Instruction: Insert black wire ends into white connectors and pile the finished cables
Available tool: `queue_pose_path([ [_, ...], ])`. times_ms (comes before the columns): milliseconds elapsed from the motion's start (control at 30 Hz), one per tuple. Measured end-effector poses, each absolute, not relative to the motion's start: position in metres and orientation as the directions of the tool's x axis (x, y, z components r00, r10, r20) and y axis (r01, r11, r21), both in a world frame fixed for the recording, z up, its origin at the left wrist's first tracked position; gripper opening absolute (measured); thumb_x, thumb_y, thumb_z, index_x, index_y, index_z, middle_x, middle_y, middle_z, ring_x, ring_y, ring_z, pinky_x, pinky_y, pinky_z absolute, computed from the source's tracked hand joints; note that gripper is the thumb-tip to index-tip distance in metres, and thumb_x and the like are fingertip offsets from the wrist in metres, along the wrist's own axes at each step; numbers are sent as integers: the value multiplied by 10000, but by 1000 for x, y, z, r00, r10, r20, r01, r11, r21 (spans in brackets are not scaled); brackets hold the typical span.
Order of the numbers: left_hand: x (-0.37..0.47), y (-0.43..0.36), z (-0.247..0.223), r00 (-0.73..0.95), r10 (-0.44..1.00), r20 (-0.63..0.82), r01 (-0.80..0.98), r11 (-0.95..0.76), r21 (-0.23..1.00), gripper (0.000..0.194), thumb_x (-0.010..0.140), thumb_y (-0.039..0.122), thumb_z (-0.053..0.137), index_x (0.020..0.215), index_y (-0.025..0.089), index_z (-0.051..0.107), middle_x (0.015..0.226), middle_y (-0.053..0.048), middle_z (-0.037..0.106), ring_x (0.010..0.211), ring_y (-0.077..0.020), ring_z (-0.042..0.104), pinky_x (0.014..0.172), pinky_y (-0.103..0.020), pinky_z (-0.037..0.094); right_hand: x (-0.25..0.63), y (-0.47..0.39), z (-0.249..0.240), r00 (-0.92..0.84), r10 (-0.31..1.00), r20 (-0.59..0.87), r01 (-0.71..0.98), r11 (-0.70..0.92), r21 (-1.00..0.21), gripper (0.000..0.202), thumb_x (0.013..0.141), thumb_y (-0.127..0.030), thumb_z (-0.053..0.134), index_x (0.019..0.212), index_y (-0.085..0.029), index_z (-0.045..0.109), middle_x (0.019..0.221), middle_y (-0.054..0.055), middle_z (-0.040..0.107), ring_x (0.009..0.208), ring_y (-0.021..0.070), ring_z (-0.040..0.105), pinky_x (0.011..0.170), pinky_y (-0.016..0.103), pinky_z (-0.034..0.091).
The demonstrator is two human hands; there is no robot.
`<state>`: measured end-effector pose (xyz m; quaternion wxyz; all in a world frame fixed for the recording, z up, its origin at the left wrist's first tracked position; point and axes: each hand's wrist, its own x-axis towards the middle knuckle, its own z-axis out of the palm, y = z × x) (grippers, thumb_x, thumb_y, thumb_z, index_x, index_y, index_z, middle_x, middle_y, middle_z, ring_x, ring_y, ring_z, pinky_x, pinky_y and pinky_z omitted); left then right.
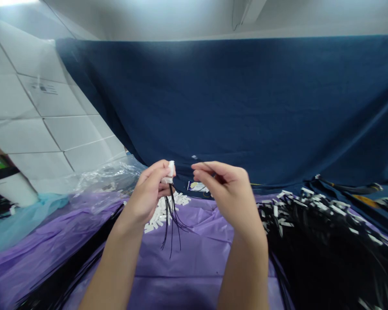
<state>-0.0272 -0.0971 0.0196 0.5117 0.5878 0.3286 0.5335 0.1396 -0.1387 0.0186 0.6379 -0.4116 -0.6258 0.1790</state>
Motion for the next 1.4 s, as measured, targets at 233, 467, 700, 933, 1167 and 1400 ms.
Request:
queue_pose_path([
  [233, -27, -100, 21, 276, 906, 321, -181, -279, 943, 195, 838, 299, 523, 697, 182, 455, 633, 47, 244, 517, -65, 195, 441, -165, 203, 129, -136, 21, -41, 850, 525, 366, 502, -784, 432, 928, -485, 503, 732, -169, 723, 502, -58, 285, 474, 61, 250, 436, 230, 201],
  [467, -29, -101, 22, 342, 879, 332, -182, -285, 941, 202, 850, 266, 487, 682, 190, 406, 620, 50, 195, 524, -77, 150, 436, -183, 156, 130, -136, 20, -195, 925, 326, 380, 377, -844, 524, 932, -526, 462, 669, -147, 710, 473, -77, 179, 418, 48, 160, 398, 227, 153],
  [700, -28, -102, 23, 358, 867, 345, -176, -300, 937, 201, 851, 254, 472, 676, 190, 396, 616, 50, 208, 512, -74, 158, 435, -188, 153, 131, -137, 22, -232, 928, 292, 406, 365, -838, 536, 934, -513, 456, 642, -141, 709, 465, -72, 205, 406, 49, 195, 391, 223, 155],
  [933, -31, -104, 25, 353, 880, 318, -132, -290, 948, 189, 821, 272, 487, 663, 189, 424, 591, 49, 265, 479, -65, 209, 444, -196, 181, 132, -139, 23, -261, 927, 271, 371, 355, -858, 555, 934, -537, 452, 629, -148, 705, 465, -72, 190, 419, 60, 181, 412, 250, 145],
  [1167, -35, -105, 25, 426, 842, 329, -80, -328, 941, 177, 830, 285, 514, 699, 183, 454, 630, 44, 310, 511, -63, 249, 464, -192, 204, 134, -135, 19, -270, 895, 355, 188, 411, -892, 612, 935, -586, 428, 586, -152, 682, 463, -71, 187, 453, 72, 195, 481, 279, 187],
  [1400, -35, -104, 22, 448, 828, 338, -86, -336, 938, 215, 859, 322, 524, 708, 185, 456, 630, 47, 298, 518, -68, 250, 463, -196, 211, 131, -136, 20, -257, 899, 355, 155, 401, -903, 586, 941, -575, 422, 603, -151, 644, 476, -72, 200, 465, 75, 192, 484, 275, 180],
])
